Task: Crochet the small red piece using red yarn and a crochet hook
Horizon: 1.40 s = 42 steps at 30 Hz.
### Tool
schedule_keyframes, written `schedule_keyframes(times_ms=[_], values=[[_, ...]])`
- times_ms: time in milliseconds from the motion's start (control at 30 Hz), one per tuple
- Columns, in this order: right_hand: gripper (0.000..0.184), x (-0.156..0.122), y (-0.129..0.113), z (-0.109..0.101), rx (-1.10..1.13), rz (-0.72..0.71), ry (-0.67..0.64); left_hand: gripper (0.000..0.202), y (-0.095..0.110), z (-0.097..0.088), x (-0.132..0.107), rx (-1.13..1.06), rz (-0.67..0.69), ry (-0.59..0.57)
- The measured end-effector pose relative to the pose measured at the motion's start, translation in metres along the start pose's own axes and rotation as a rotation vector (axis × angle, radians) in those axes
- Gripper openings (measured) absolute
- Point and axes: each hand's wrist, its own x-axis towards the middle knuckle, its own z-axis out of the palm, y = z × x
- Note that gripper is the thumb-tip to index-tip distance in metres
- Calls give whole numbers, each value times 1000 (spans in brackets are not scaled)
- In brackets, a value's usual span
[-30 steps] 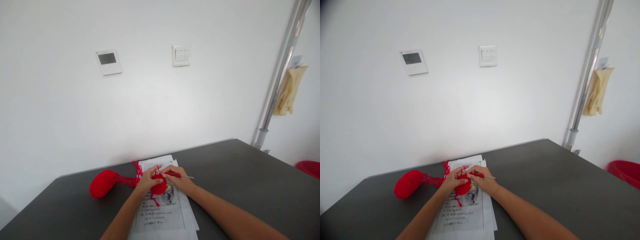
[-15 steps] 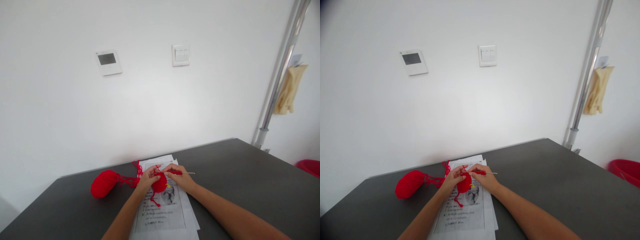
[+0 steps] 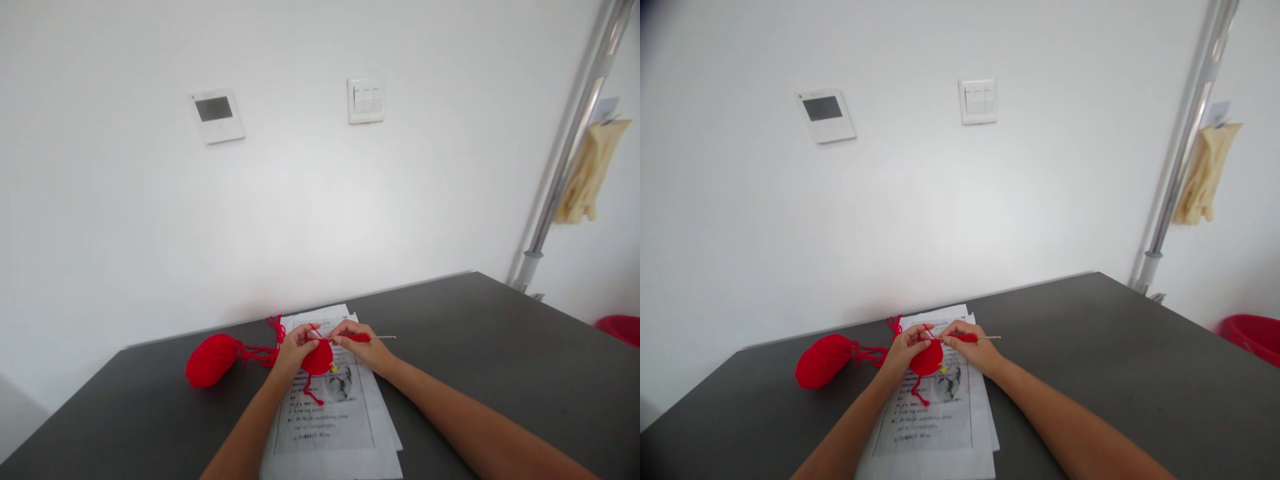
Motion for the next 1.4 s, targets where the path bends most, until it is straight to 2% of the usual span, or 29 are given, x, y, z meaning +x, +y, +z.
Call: schedule_keyframes(times_ms=[600,867,1100,1300,1400], values=[[15,-1,-7,-2,-282,-116,-93,37,-5,-1,1,80,57,12],[14,-5,-8,0,-460,-184,-148,35,-2,3,-1,167,134,18],[13,-6,-10,4,-529,-256,-150,31,1,4,-5,286,230,46],[13,-6,-10,5,-635,-388,-238,32,3,6,-10,495,349,1],[11,-6,-8,4,-646,-397,-221,31,4,9,-10,488,361,8]])
